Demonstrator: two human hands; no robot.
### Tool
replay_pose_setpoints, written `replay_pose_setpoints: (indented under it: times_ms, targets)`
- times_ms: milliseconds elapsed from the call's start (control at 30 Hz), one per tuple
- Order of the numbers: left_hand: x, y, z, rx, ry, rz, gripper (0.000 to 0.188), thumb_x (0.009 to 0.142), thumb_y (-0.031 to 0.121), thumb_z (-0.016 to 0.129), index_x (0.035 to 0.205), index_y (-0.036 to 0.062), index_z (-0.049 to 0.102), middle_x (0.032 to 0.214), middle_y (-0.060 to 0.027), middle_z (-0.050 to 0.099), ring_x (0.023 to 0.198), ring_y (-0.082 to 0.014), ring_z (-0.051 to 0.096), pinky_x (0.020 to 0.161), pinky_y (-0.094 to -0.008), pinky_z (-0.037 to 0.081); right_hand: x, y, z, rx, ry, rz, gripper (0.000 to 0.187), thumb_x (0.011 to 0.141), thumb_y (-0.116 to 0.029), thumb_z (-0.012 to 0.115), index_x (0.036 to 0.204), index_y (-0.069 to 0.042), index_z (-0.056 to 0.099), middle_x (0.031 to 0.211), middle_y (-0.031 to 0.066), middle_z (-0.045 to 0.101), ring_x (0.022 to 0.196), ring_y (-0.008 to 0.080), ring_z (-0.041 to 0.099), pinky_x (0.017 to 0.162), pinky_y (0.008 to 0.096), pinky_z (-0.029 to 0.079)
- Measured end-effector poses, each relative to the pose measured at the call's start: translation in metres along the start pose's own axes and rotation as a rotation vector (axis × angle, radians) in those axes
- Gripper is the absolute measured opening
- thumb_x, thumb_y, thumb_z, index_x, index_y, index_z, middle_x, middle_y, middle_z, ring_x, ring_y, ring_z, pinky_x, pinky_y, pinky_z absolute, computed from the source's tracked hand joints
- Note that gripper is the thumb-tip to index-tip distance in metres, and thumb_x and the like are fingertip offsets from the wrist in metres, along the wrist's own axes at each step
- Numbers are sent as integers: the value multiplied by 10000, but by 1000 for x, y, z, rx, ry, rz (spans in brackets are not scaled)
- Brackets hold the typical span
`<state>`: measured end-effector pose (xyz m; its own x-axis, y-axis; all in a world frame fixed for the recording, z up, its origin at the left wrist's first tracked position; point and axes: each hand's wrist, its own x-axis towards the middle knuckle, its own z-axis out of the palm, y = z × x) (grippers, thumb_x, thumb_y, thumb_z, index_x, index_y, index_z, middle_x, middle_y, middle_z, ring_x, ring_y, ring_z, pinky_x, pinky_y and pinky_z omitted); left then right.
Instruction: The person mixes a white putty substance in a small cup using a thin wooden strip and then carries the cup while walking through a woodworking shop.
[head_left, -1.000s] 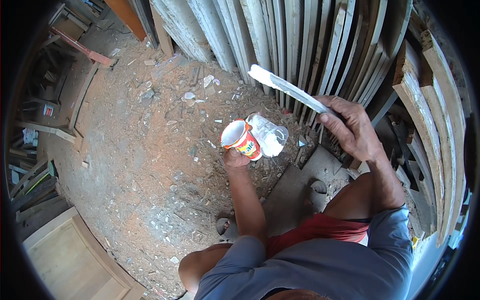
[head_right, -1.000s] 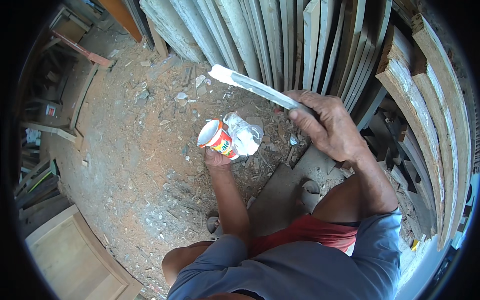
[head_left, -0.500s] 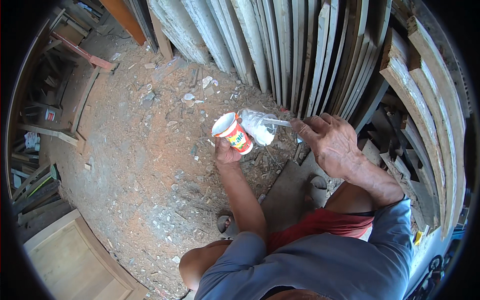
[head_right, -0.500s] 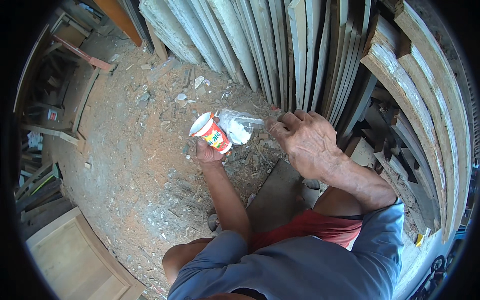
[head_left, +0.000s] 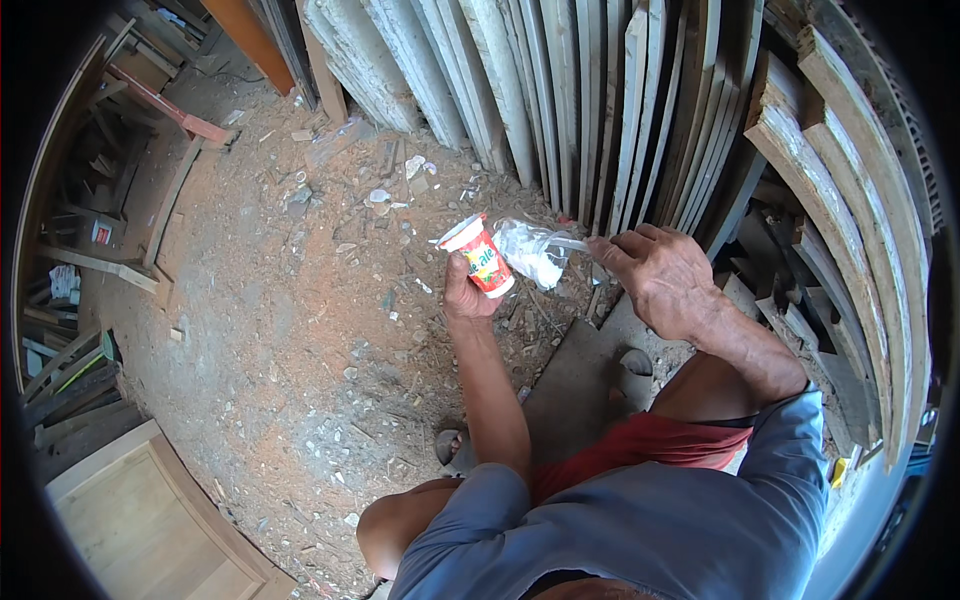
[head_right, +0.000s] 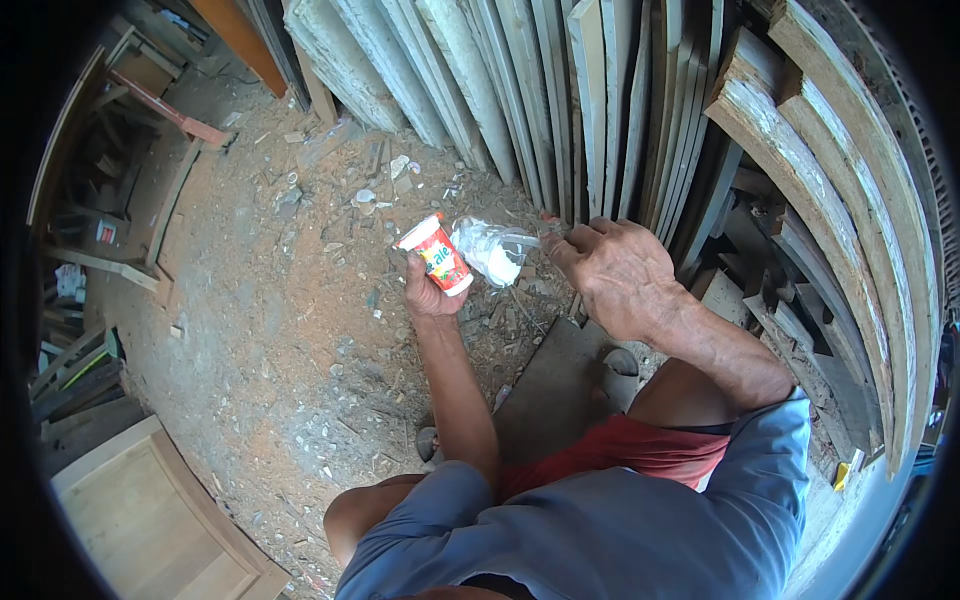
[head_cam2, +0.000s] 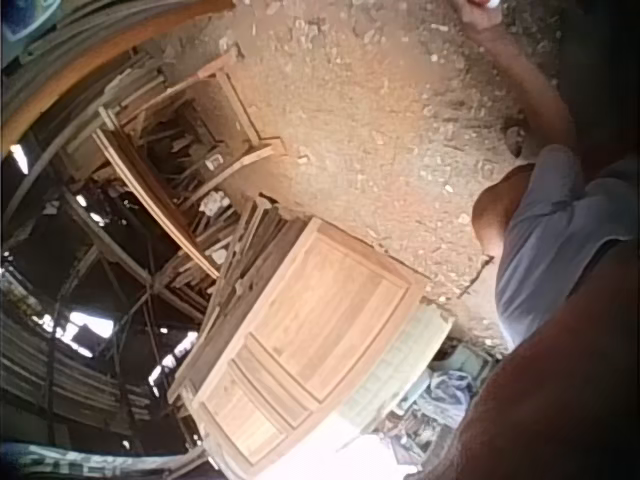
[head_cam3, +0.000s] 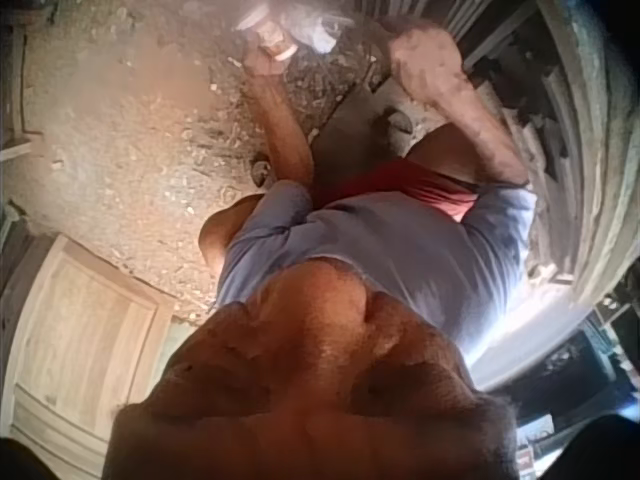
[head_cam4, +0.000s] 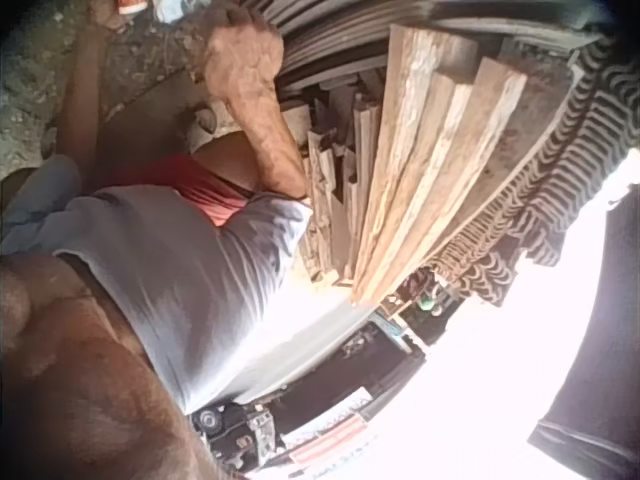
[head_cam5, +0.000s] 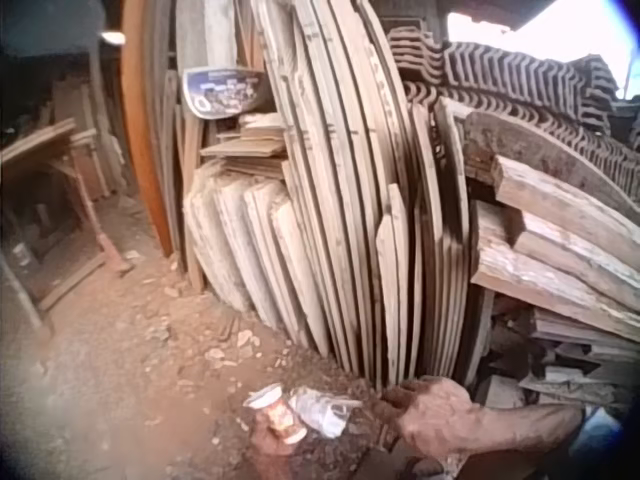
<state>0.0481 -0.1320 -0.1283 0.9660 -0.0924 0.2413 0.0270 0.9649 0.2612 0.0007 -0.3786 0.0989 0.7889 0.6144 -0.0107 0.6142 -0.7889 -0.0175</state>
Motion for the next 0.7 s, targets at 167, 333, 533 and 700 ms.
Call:
replay_pose_setpoints:
  times_ms: [167,333,533,700]
  targets:
    - [3,-2,7,-8,-26,-36,732,904,323,780,1465,-30,469,1344,-164,641,1138,-258,686,978,-406,579,-4,2,-3,92,33,72,489,757,-38,632,1244,-11,670,980,174,707,928,347,686,795,447,557]
    - [3,-6,5,64,-99,-28,725,900,317,784,1459,-31,480,1382,-184,617,1215,-281,648,1045,-428,536,-2,6,6,60,134,19,470,771,-34,627,1238,-8,675,927,167,698,901,351,685,775,451,557]
    - [3,-7,19,20,3,1,695,921,389,751,1441,-8,516,1310,-133,671,1167,-269,673,1021,-449,546,-5,9,-4,82,89,-37,479,767,-27,639,1244,-5,675,918,161,693,877,343,677,768,455,549]
    - [1,0,12,-9,80,26,627,940,377,731,1406,2,543,1223,-129,709,997,-232,733,858,-412,620,-12,12,-1,113,41,-26,586,736,-33,620,1320,3,636,953,153,678,940,350,682,795,465,548]
